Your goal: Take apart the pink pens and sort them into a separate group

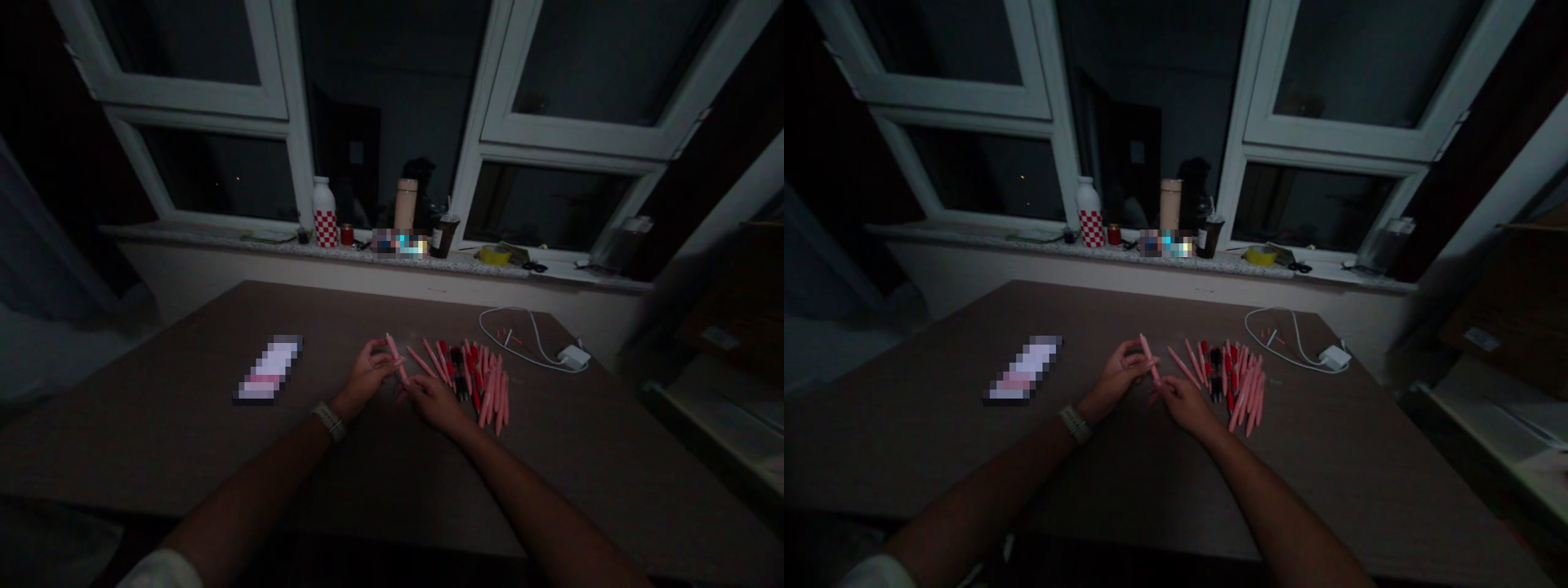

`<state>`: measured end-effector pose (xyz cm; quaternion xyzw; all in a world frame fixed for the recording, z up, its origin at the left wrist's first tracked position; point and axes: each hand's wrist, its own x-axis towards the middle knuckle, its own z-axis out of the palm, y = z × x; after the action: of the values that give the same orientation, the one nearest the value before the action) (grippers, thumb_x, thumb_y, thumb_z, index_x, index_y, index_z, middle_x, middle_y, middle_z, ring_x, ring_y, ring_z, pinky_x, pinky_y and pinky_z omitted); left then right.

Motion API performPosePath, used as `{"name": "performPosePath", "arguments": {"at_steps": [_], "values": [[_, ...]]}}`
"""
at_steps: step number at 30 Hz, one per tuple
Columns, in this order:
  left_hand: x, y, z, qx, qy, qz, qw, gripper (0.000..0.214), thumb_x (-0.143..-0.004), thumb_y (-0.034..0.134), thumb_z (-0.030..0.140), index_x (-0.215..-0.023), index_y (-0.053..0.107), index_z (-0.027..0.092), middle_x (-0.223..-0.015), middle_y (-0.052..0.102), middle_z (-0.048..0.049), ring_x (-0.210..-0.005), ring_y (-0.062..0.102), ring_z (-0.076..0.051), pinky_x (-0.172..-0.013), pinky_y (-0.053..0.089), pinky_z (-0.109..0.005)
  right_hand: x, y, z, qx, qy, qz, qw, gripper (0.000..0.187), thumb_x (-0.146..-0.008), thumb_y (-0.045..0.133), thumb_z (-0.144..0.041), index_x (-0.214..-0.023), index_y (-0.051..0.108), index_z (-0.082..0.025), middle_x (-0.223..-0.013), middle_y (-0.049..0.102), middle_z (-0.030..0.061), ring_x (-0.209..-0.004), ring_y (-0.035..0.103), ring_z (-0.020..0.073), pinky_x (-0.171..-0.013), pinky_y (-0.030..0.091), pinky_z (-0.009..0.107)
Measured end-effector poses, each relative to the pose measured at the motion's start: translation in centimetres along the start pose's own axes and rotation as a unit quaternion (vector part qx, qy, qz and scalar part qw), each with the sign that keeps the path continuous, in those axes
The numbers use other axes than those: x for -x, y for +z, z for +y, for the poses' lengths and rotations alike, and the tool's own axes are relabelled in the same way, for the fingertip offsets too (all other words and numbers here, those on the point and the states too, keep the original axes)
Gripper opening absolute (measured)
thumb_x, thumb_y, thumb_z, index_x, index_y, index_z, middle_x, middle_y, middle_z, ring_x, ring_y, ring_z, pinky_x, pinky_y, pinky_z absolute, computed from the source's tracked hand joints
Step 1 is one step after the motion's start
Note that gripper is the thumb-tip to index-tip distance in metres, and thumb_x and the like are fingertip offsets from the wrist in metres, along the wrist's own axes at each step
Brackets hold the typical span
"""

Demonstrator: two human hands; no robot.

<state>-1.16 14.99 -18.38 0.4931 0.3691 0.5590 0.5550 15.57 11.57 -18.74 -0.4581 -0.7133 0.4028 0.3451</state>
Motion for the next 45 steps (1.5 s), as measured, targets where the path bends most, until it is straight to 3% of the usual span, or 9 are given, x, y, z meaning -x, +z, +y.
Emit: {"name": "performPosePath", "arguments": {"at_steps": [4,9,13,20,23,27,29,37,45], "values": [[-0.5,-0.3,-0.9,0.006,0.027,0.029,0.999,0.061,-0.063,0.082,0.032,-0.110,0.046,0.018,-0.072,0.063,0.0023,-0.062,0.060,-0.012,-0.055,0.041,-0.020,-0.4,0.6,0.7,-0.027,0.004,0.034,0.999,0.039,-0.080,0.060,-0.056,-0.083,0.060,-0.017,-0.064,0.061,-0.0004,-0.051,0.047,0.0110,-0.049,0.030,0.021],[-0.5,-0.3,-1.0,0.013,0.022,0.013,1.000,0.063,-0.062,0.083,0.030,-0.112,0.046,0.018,-0.070,0.063,0.0026,-0.062,0.062,-0.013,-0.059,0.046,-0.023,-0.3,0.5,0.8,-0.012,0.011,0.016,1.000,0.046,-0.084,0.051,-0.061,-0.082,0.063,-0.017,-0.056,0.053,-0.0029,-0.045,0.038,0.0102,-0.045,0.024,0.021],[-0.3,-0.2,-0.8,0.015,0.033,-0.002,0.999,0.062,-0.065,0.081,0.029,-0.114,0.045,0.018,-0.071,0.063,0.0026,-0.062,0.062,-0.013,-0.059,0.046,-0.023,-0.2,0.2,0.8,0.028,0.016,-0.008,0.999,0.050,-0.088,0.044,-0.062,-0.082,0.067,-0.018,-0.054,0.049,-0.0027,-0.048,0.041,0.0115,-0.046,0.028,0.022],[-0.4,-0.3,-0.9,0.019,0.054,0.003,0.998,0.058,-0.064,0.081,0.028,-0.109,0.046,0.017,-0.071,0.063,0.0018,-0.061,0.061,-0.013,-0.059,0.046,-0.024,-1.1,0.1,0.7,0.047,-0.031,-0.030,0.998,0.045,-0.089,0.046,-0.058,-0.084,0.066,-0.017,-0.068,0.057,-0.0006,-0.063,0.051,0.0132,-0.058,0.038,0.022],[-0.7,-0.4,-1.4,0.010,0.062,0.038,0.997,0.054,-0.064,0.079,0.030,-0.106,0.047,0.017,-0.076,0.064,0.0000,-0.063,0.061,-0.013,-0.060,0.046,-0.024,-1.9,0.1,0.8,0.061,-0.018,-0.031,0.998,0.045,-0.087,0.049,-0.057,-0.080,0.066,-0.017,-0.064,0.056,-0.0011,-0.060,0.050,0.0128,-0.056,0.037,0.022],[-1.2,-0.9,-2.2,-0.050,0.103,0.180,0.977,0.043,-0.065,0.078,0.030,-0.099,0.055,0.015,-0.088,0.062,-0.0028,-0.065,0.057,-0.010,-0.061,0.044,-0.022,-4.6,0.6,0.8,0.117,0.028,-0.021,0.993,0.045,-0.088,0.048,-0.053,-0.073,0.067,-0.015,-0.060,0.057,0.0002,-0.055,0.050,0.0124,-0.051,0.036,0.021],[-1.4,-1.1,-2.5,-0.069,0.117,0.214,0.967,0.040,-0.066,0.077,0.029,-0.097,0.057,0.015,-0.090,0.060,-0.0027,-0.064,0.054,-0.009,-0.060,0.042,-0.021,-6.6,0.9,0.7,0.142,0.039,-0.009,0.989,0.044,-0.089,0.046,-0.048,-0.073,0.068,-0.014,-0.060,0.059,0.0010,-0.054,0.050,0.0122,-0.050,0.035,0.021],[-1.6,-1.6,-3.3,-0.121,0.158,0.209,0.957,0.028,-0.075,0.071,0.031,-0.095,0.059,0.016,-0.093,0.059,-0.0041,-0.072,0.054,-0.012,-0.071,0.043,-0.025,-15.0,1.7,-0.7,0.269,0.072,0.024,0.960,0.040,-0.090,0.049,-0.044,-0.083,0.072,-0.013,-0.079,0.070,0.0101,-0.075,0.064,0.0186,-0.062,0.039,0.024],[-1.6,-1.6,-3.7,-0.187,0.159,0.189,0.951,0.020,-0.079,0.065,0.028,-0.094,0.059,0.017,-0.093,0.059,-0.0055,-0.079,0.054,-0.015,-0.076,0.042,-0.028,-18.6,3.0,-0.3,0.376,0.124,0.031,0.918,0.046,-0.092,0.045,-0.050,-0.104,0.070,-0.013,-0.106,0.070,0.0190,-0.100,0.066,0.0268,-0.078,0.045,0.030]]}}
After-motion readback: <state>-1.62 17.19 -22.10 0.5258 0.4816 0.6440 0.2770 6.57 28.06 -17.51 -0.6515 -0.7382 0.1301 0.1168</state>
